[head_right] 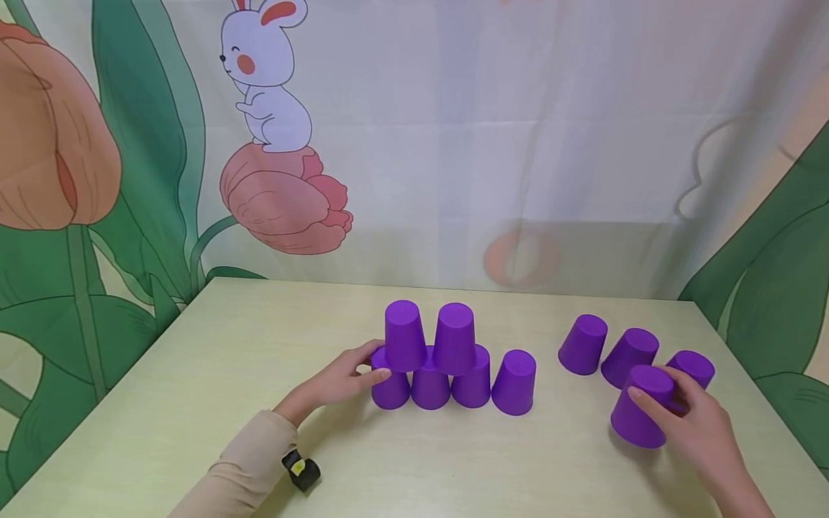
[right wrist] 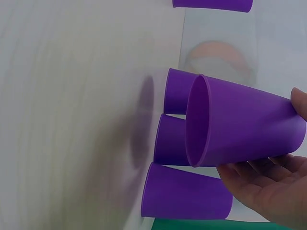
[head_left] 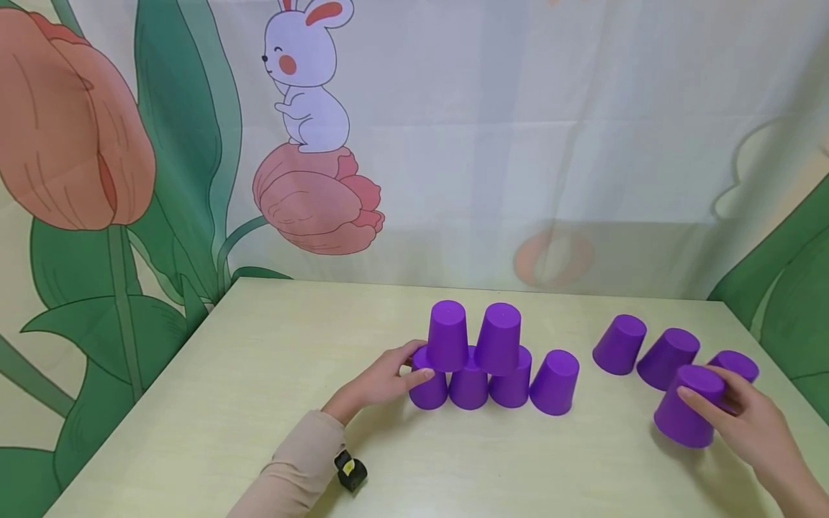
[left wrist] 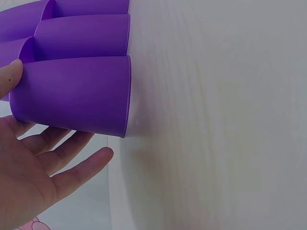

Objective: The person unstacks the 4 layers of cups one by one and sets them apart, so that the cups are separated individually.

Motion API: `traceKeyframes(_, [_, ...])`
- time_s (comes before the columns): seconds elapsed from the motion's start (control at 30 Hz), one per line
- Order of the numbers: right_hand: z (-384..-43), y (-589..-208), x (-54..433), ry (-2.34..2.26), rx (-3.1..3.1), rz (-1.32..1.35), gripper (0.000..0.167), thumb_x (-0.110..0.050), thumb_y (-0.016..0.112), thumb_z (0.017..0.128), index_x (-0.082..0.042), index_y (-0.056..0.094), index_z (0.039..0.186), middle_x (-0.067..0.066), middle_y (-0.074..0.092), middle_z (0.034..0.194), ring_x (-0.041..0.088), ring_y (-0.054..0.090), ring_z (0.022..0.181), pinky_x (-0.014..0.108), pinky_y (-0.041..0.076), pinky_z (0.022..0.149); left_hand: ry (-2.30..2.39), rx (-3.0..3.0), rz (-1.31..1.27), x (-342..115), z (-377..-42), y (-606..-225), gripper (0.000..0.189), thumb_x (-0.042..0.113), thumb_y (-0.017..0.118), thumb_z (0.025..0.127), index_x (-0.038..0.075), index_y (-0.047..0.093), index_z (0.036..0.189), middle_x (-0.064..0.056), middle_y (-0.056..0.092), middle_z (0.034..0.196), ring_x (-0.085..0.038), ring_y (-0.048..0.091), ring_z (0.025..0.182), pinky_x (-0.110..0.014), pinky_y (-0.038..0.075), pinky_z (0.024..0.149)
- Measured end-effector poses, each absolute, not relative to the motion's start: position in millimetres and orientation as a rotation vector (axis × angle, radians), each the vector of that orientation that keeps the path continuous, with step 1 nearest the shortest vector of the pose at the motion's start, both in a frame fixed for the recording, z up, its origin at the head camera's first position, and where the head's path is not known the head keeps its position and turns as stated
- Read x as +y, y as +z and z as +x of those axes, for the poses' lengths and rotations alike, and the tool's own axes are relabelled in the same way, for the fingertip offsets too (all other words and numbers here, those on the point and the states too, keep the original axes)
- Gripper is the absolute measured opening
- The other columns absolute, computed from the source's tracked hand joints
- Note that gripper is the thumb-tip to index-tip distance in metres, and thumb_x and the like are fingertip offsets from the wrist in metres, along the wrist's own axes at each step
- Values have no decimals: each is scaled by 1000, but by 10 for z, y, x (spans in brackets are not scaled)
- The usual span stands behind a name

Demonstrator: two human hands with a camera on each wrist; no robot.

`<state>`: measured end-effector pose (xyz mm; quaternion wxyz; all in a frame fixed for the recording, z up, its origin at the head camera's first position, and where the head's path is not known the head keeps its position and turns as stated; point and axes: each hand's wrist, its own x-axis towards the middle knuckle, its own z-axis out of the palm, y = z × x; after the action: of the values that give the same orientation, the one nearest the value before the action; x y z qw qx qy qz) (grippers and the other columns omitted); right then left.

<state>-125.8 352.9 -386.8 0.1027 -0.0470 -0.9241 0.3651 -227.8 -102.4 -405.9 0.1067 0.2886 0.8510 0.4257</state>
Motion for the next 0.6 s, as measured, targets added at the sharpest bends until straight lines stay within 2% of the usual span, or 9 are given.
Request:
traceKeyframes(0.17, [-1241, -3900, 3600, 1066, -2758, -172, 63, -35, 60, 88, 7, 37, 129, 36, 42, 124, -23, 30, 75, 12, 38, 59, 1257, 2505, 848, -1026, -2281, -4062, 46, 30, 51, 93, 8, 42, 132, -5, 57, 114, -19, 53, 103, -40, 44, 84])
traceKeyframes(0.3, [-1232, -3908, 3635, 1041, -2783, -202, 65, -37, 57, 89, 7, 36, 131, 36, 42, 124, -15, 34, 78, 23, 40, 63, 1256, 2504, 839, -1026, -2283, -4063, 46, 30, 52, 93, 9, 42, 132, -4, 57, 115, -19, 53, 103, -40, 44, 84])
traceKeyframes(0.4, [-1251, -3959, 3677, 1033, -2786, -226, 66, -37, 56, 89, 9, 34, 132, 38, 41, 123, 12, 51, 89, 41, 42, 71, 1253, 2503, 841, -1025, -2283, -4068, 46, 29, 52, 93, 9, 41, 132, -4, 57, 115, -19, 53, 103, -40, 44, 84])
traceKeyframes(0.47, [-1274, -4017, 3733, 1039, -2783, -233, 67, -37, 56, 89, 9, 34, 132, 38, 41, 123, 34, 50, 95, 51, 39, 73, 1253, 2504, 845, -1025, -2283, -4072, 46, 29, 52, 93, 9, 41, 132, -4, 57, 115, -19, 53, 103, -39, 44, 84])
traceKeyframes(0.5, [-1292, -4059, 3775, 1018, -2779, -242, 67, -39, 57, 88, 7, 35, 132, 35, 45, 121, 31, 51, 95, 50, 40, 73, 1253, 2504, 846, -1025, -2284, -4074, 46, 29, 52, 93, 9, 41, 132, -4, 57, 115, -19, 53, 103, -39, 44, 84])
traceKeyframes(0.53, [-1305, -4096, 3817, 1031, -2776, -232, 67, -39, 57, 88, 7, 35, 132, 36, 45, 121, 39, 49, 98, 53, 38, 74, 1253, 2504, 846, -1025, -2284, -4075, 46, 29, 52, 93, 9, 41, 132, -4, 57, 115, -19, 53, 103, -39, 44, 84])
traceKeyframes(0.6, [-1334, -4174, 3912, 998, -2773, -221, 66, -40, 58, 87, 4, 38, 131, 32, 49, 119, 16, 53, 92, 45, 41, 70, 1254, 2504, 845, -1024, -2283, -4076, 46, 29, 52, 93, 9, 41, 132, -4, 57, 115, -19, 53, 103, -39, 44, 84])
